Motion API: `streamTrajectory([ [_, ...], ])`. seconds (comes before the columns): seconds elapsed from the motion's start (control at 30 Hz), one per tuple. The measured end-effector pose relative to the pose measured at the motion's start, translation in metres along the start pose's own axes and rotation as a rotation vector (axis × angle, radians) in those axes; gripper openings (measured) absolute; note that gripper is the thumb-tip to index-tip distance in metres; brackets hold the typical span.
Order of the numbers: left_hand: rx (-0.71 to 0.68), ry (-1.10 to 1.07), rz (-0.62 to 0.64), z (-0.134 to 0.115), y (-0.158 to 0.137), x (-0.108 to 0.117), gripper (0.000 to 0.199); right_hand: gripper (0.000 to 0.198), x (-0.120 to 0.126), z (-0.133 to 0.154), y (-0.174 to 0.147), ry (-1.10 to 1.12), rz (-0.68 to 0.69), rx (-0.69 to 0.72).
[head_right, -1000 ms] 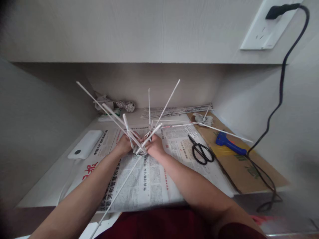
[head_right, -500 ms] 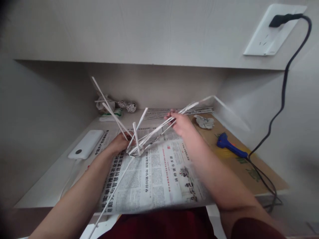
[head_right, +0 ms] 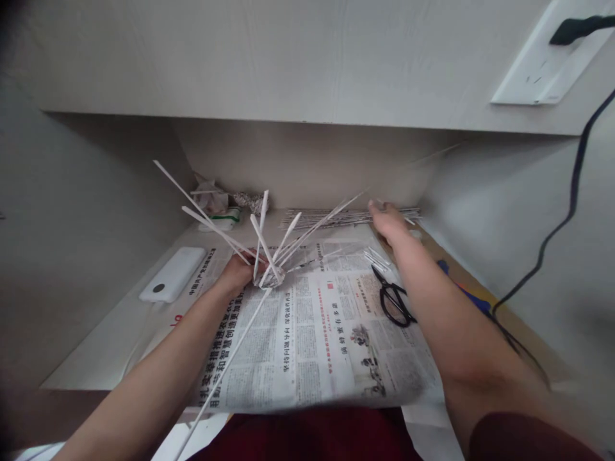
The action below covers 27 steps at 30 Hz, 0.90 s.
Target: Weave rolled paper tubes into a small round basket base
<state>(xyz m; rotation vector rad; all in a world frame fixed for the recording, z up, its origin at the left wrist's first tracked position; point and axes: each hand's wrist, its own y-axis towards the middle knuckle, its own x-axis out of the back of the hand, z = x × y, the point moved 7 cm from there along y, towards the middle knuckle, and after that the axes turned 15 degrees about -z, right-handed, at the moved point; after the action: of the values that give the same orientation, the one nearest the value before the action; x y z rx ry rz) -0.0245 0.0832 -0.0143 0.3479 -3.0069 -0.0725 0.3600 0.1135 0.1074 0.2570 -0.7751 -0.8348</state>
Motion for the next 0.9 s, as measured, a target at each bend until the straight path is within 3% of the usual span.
streamTrajectory([
  [0.07, 0.006, -0.001, -0.007, 0.001, 0.001, 0.000, 0.026, 0.045, -0.006, -0.004, -0.043, 0.003, 0.126, -0.092],
  [0.13, 0.015, -0.004, -0.018, 0.000, 0.001, 0.000, 0.026, 0.061, -0.024, 0.004, -0.106, 0.164, 0.500, -0.272],
  [0.2, 0.019, -0.016, -0.024, -0.002, -0.002, -0.001, 0.025, 0.058, -0.042, 0.026, -0.179, 0.329, 0.966, -0.418],
  [0.23, 0.018, -0.026, -0.026, -0.004, -0.003, -0.002, 0.025, 0.052, -0.048, 0.036, -0.208, 0.413, 1.096, -0.499],
  [0.27, 0.016, -0.037, -0.025, -0.005, -0.005, -0.002, 0.025, 0.048, -0.054, 0.045, -0.228, 0.492, 1.126, -0.581],
  [0.3, 0.014, -0.047, -0.017, -0.007, -0.008, -0.004, 0.024, 0.042, -0.062, 0.050, -0.240, 0.569, 1.082, -0.656],
  [0.37, 0.018, -0.060, 0.011, -0.008, -0.012, -0.007, 0.024, 0.027, -0.076, 0.052, -0.246, 0.655, 0.865, -0.747],
  [0.43, 0.020, -0.052, 0.026, -0.007, -0.014, -0.009, 0.024, 0.016, -0.088, 0.051, -0.246, 0.690, 0.700, -0.770],
  [0.5, 0.016, -0.037, 0.014, -0.006, -0.014, -0.010, 0.025, 0.011, -0.095, 0.050, -0.245, 0.724, 0.631, -0.763],
  [0.67, 0.059, -0.042, 0.091, -0.001, -0.014, -0.015, 0.034, 0.012, -0.098, 0.044, -0.243, 0.758, 0.526, -0.723],
  [0.9, 0.109, 0.017, 0.136, -0.001, -0.020, -0.018, 0.030, 0.023, -0.102, 0.044, -0.240, 0.744, 0.572, -0.614],
])
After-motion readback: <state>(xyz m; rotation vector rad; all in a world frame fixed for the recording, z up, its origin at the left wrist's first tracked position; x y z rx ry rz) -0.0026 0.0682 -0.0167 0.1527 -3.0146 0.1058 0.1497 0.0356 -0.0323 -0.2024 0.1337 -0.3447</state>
